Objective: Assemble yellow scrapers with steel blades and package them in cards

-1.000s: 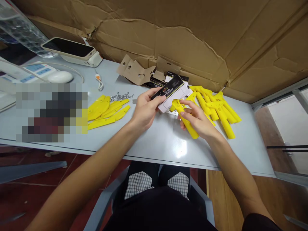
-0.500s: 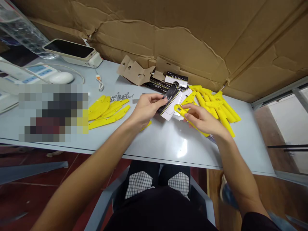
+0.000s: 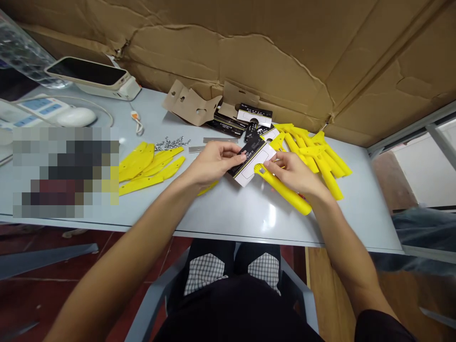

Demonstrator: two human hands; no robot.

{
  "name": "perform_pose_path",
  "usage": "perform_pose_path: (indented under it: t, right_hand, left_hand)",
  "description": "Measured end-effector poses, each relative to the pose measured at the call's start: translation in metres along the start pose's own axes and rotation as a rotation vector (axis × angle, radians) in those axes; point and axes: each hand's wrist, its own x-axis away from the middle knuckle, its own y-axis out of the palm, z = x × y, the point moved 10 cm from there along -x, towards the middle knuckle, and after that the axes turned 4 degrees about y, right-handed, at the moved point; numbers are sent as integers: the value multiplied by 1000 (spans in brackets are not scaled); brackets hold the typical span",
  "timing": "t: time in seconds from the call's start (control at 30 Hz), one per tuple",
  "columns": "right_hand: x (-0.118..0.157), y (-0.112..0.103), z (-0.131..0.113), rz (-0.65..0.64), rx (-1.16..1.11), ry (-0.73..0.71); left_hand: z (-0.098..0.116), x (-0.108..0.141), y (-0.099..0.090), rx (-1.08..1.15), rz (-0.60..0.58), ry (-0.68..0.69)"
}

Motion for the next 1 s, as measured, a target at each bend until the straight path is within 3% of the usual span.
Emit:
perform_pose_path:
  t: [0.2, 0.3, 0.43, 0.6, 0.83, 1.0]
  right_hand:
    - [-4, 15, 6, -112, 21, -19]
    - [-3, 20, 8, -118, 152, -31]
    - [3, 24, 5, -79, 442, -72]
    - [6, 28, 5, -72, 590, -76]
    - [6, 30, 6, -73, 592, -75]
    - [40, 23, -3, 28, 612, -157]
  left_hand:
    - [-2, -5, -18, -163, -9, 15]
    - [0, -8, -20, -272, -12, 90]
    - [11, -4, -14, -541, -37, 213]
    - [18, 4, -4, -727, -88, 241]
    - [12, 4, -8, -832, -29, 270]
    - [26, 26, -10, -866, 109, 329]
